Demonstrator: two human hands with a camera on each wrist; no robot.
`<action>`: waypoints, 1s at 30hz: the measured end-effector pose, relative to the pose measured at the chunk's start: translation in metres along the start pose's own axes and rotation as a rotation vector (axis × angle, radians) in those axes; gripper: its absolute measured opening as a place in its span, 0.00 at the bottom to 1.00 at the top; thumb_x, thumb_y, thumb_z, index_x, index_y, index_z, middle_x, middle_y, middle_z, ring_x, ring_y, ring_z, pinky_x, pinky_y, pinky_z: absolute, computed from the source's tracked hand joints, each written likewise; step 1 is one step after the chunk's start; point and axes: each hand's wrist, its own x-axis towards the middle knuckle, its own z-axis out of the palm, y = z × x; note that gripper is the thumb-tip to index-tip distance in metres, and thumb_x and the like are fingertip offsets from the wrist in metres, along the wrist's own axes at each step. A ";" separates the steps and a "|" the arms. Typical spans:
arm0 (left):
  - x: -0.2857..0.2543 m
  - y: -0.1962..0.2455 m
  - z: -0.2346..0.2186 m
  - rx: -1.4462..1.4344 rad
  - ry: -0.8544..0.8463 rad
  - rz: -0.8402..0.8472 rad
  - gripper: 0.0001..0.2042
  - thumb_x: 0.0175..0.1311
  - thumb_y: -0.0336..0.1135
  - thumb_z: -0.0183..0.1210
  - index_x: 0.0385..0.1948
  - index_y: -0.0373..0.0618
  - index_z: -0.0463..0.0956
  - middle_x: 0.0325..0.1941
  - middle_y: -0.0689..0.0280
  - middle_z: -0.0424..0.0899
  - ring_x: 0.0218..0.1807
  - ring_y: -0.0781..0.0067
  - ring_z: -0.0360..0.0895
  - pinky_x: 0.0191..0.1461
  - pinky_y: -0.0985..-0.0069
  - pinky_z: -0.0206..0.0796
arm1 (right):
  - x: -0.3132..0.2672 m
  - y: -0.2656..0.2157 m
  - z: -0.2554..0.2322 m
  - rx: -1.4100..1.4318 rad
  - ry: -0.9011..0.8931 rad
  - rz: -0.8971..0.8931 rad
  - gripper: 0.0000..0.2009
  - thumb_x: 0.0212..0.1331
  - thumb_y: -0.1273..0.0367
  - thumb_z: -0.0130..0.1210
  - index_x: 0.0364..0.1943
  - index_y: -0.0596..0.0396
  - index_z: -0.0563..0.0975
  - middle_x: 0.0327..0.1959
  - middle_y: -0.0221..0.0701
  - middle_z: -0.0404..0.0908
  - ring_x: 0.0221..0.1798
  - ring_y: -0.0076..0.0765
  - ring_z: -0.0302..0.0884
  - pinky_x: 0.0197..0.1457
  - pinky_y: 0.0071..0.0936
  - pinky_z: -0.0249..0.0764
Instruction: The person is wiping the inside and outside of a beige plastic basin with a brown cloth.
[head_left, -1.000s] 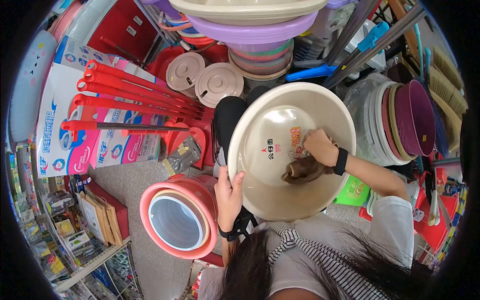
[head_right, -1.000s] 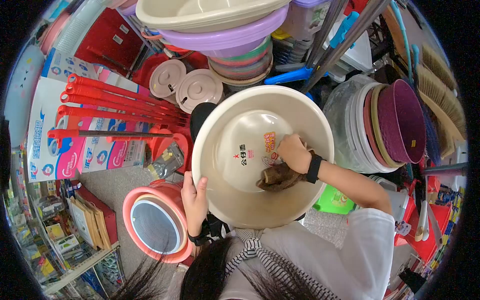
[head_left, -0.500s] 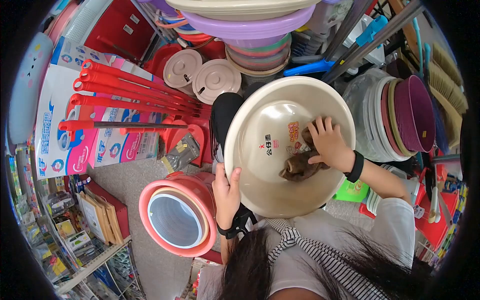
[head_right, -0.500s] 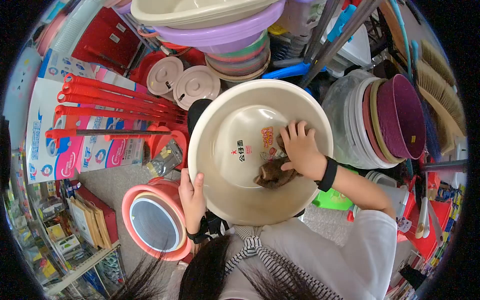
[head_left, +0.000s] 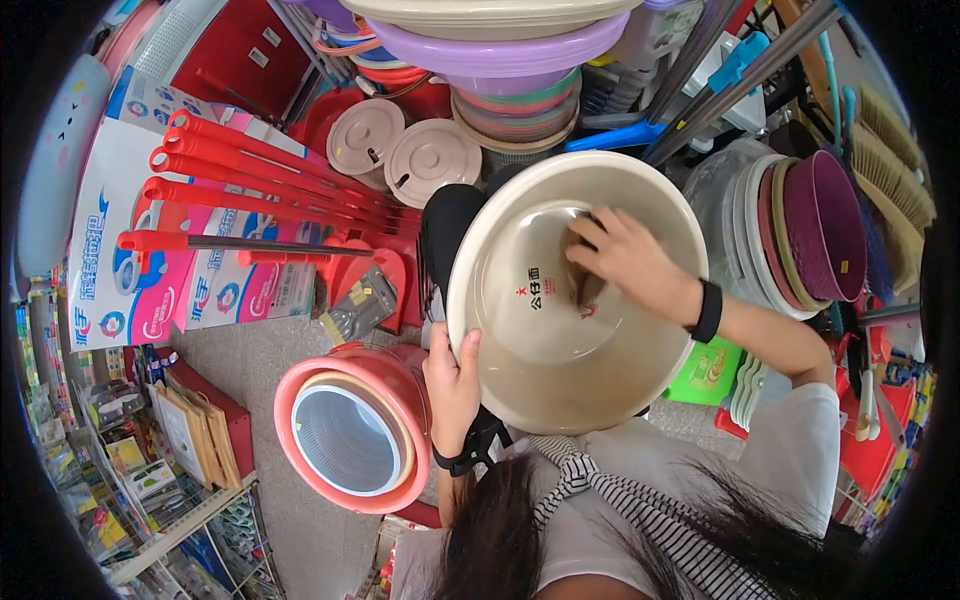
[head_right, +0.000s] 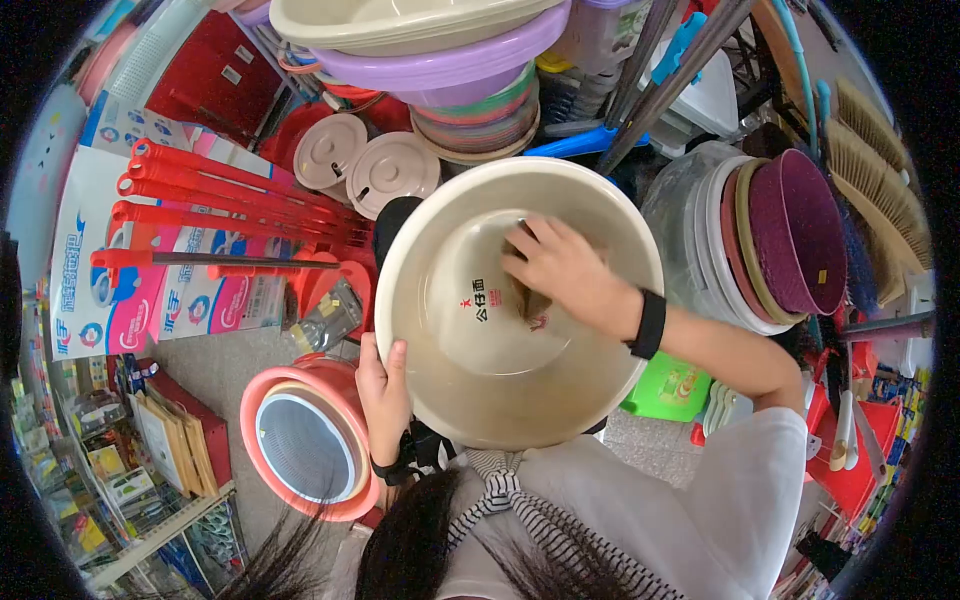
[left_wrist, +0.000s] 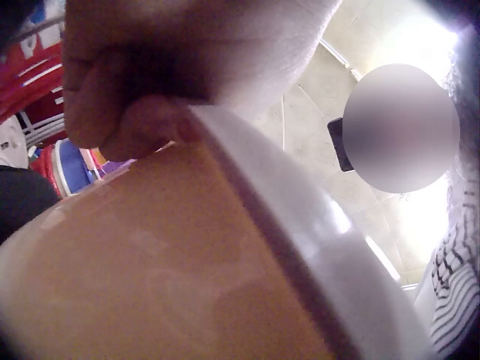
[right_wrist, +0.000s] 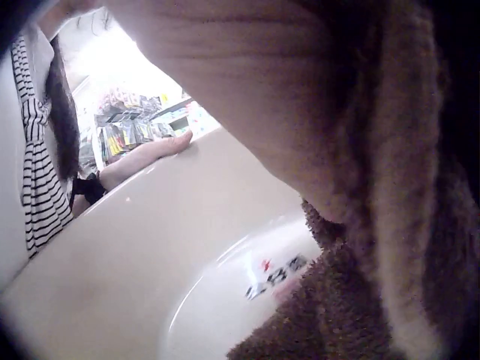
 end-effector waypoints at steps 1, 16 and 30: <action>-0.001 0.000 0.000 -0.001 0.002 -0.001 0.11 0.70 0.37 0.53 0.40 0.37 0.68 0.28 0.55 0.80 0.29 0.74 0.77 0.35 0.75 0.69 | 0.012 0.003 -0.012 0.004 -0.001 -0.003 0.18 0.42 0.74 0.59 0.43 0.52 0.75 0.58 0.36 0.68 0.57 0.45 0.65 0.57 0.35 0.70; -0.010 -0.004 -0.010 -0.065 0.001 -0.093 0.10 0.71 0.36 0.52 0.37 0.37 0.69 0.29 0.68 0.75 0.32 0.83 0.69 0.37 0.82 0.64 | -0.029 0.036 0.050 0.056 -0.617 -0.027 0.10 0.42 0.66 0.61 0.30 0.55 0.81 0.38 0.36 0.82 0.45 0.47 0.78 0.47 0.38 0.73; -0.010 -0.008 -0.008 -0.055 0.026 -0.090 0.10 0.71 0.35 0.52 0.37 0.37 0.68 0.28 0.67 0.75 0.31 0.82 0.69 0.36 0.81 0.64 | -0.038 0.005 0.031 0.419 -0.838 -0.131 0.33 0.47 0.43 0.61 0.54 0.47 0.75 0.51 0.48 0.72 0.52 0.58 0.70 0.53 0.50 0.71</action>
